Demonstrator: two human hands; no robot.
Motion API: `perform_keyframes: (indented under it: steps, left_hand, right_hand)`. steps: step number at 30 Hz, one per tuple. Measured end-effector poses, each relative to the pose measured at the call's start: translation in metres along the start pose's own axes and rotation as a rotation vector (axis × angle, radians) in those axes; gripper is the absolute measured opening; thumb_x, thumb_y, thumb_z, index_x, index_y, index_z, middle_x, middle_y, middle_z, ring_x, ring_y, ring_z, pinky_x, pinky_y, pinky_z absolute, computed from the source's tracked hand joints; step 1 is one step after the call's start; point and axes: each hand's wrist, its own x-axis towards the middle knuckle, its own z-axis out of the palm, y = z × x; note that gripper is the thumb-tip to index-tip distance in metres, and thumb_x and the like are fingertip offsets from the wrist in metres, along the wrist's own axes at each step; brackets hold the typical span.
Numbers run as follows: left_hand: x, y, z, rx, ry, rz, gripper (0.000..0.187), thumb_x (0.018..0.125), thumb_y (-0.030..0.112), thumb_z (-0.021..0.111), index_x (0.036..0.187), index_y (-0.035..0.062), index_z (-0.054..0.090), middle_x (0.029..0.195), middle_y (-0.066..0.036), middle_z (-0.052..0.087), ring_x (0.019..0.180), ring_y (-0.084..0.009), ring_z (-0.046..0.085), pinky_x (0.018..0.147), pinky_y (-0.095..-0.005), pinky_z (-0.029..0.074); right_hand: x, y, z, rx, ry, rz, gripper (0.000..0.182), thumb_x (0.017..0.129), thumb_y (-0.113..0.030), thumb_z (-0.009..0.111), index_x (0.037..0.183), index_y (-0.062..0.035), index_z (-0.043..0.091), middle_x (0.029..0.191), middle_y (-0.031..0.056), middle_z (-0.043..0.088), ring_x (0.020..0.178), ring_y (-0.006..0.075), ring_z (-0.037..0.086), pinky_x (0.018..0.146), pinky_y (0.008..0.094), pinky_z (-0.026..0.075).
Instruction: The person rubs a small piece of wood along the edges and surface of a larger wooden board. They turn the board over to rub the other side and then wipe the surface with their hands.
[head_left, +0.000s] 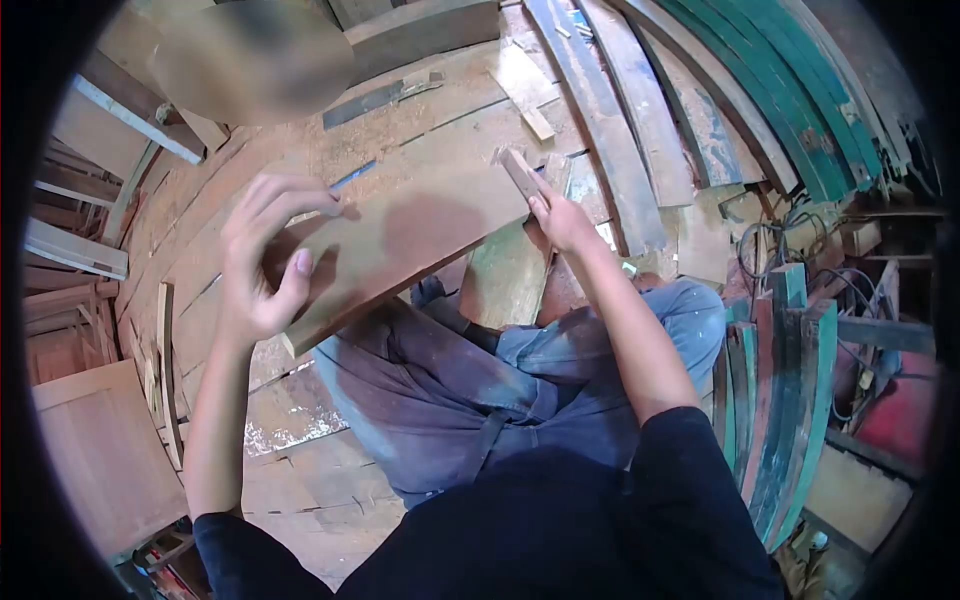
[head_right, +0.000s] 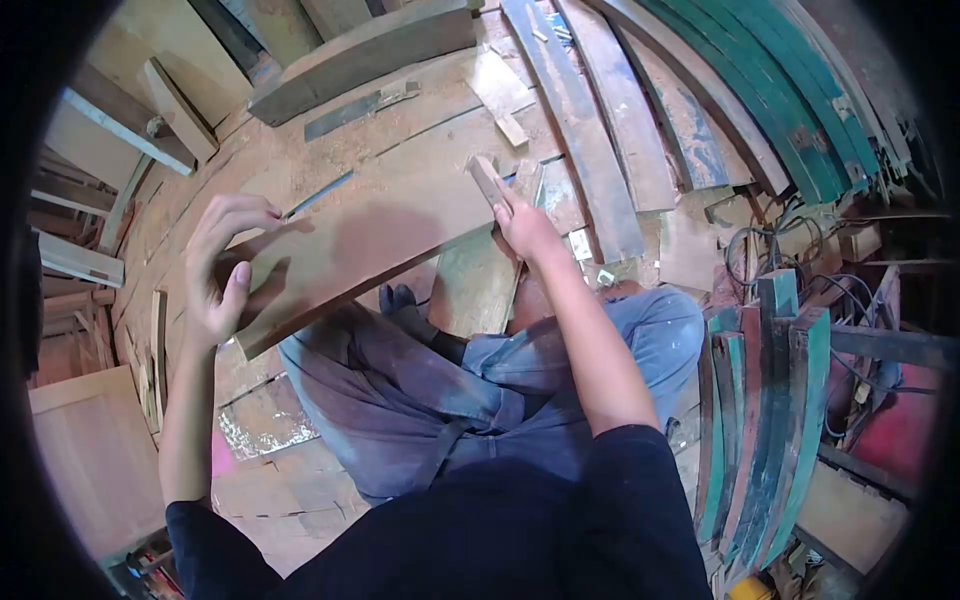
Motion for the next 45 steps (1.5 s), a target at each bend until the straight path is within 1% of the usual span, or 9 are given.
perform_keyframes:
  steps: [7,14,20,24,26,30,38,41,45]
  left_hand:
    - [0.004,0.005,0.001,-0.001,0.020,-0.106,0.029,0.088,0.024,0.058,0.098,-0.0022,0.068,0.104,-0.019,0.066,0.102,-0.0349,0.062,0.095,-0.0441,0.047]
    - [0.033,0.021,0.006,-0.066,0.035,-0.208,0.023,0.083,0.012,0.061,0.099,-0.0028,0.068,0.093,-0.017,0.067,0.088,-0.0329,0.065,0.081,-0.0379,0.050]
    - [0.089,0.039,0.017,-0.105,0.083,-0.198,0.021,0.088,0.011,0.062,0.103,-0.0013,0.070,0.089,-0.013,0.070,0.080,-0.0234,0.066,0.072,-0.0336,0.049]
    - [0.147,0.070,0.016,-0.141,-0.028,-0.225,0.018,0.092,0.015,0.062,0.100,0.0004,0.070,0.085,-0.010,0.071,0.077,-0.0190,0.067,0.070,-0.0333,0.050]
    - [0.169,0.070,0.024,-0.101,-0.007,-0.117,0.019,0.093,0.019,0.062,0.100,0.0039,0.070,0.085,-0.012,0.073,0.077,-0.0234,0.071,0.070,-0.0367,0.052]
    - [0.199,0.071,0.039,0.019,0.057,-0.091,0.026,0.093,0.030,0.062,0.102,0.0083,0.074,0.085,-0.016,0.073,0.082,-0.0326,0.073,0.074,-0.0419,0.055]
    - [0.225,0.058,0.055,0.156,-0.015,-0.080,0.036,0.092,0.039,0.058,0.109,0.0137,0.078,0.093,-0.016,0.076,0.090,-0.0381,0.073,0.082,-0.0484,0.056]
    - [0.211,0.079,0.050,0.198,-0.040,-0.099,0.036,0.093,0.040,0.058,0.107,0.0144,0.078,0.096,-0.016,0.077,0.092,-0.0388,0.073,0.082,-0.0488,0.057]
    - [0.192,0.101,0.044,0.208,-0.058,-0.064,0.036,0.091,0.042,0.060,0.106,0.0147,0.079,0.095,-0.015,0.077,0.092,-0.0360,0.074,0.081,-0.0477,0.057]
  right_hand:
    - [-0.089,0.017,-0.015,0.058,0.001,-0.003,0.058,0.109,-0.032,0.052,0.163,-0.0277,0.035,0.116,0.0333,0.068,0.109,0.0487,0.067,0.092,0.0510,0.054]
    - [-0.081,0.041,0.017,0.257,0.073,0.031,0.055,0.109,-0.033,0.049,0.161,-0.0192,0.039,0.094,0.0291,0.071,0.086,0.0456,0.070,0.079,0.0521,0.054]
    - [-0.068,0.071,0.040,0.168,0.215,-0.109,0.060,0.105,-0.043,0.047,0.161,-0.0246,0.036,0.106,0.0305,0.072,0.105,0.0450,0.071,0.097,0.0520,0.054]
    - [-0.070,0.062,0.023,0.127,0.079,0.073,0.067,0.100,-0.041,0.059,0.160,-0.0217,0.037,0.103,0.0288,0.071,0.099,0.0455,0.070,0.087,0.0550,0.055]
    - [-0.045,0.112,0.065,-0.122,0.195,-0.023,0.076,0.095,-0.034,0.066,0.162,-0.0234,0.033,0.096,0.0254,0.073,0.086,0.0389,0.075,0.077,0.0525,0.059]
    - [-0.102,0.074,0.028,0.161,-0.023,0.071,0.086,0.090,-0.022,0.069,0.165,-0.0215,0.026,0.090,0.0192,0.075,0.057,0.0272,0.072,0.055,0.0419,0.059]
    - [-0.117,0.065,0.024,0.173,0.119,-0.017,0.084,0.086,-0.023,0.075,0.159,-0.0073,0.037,0.140,0.0270,0.061,0.126,0.0398,0.062,0.106,0.0445,0.050]
    - [-0.130,0.033,0.012,0.163,0.202,-0.084,0.082,0.089,-0.026,0.075,0.159,-0.0078,0.038,0.139,0.0273,0.062,0.130,0.0384,0.060,0.110,0.0429,0.047]
    - [-0.134,0.036,0.002,0.254,0.366,-0.173,0.078,0.094,-0.027,0.075,0.160,-0.0101,0.037,0.116,0.0163,0.069,0.084,0.0239,0.068,0.072,0.0362,0.056]
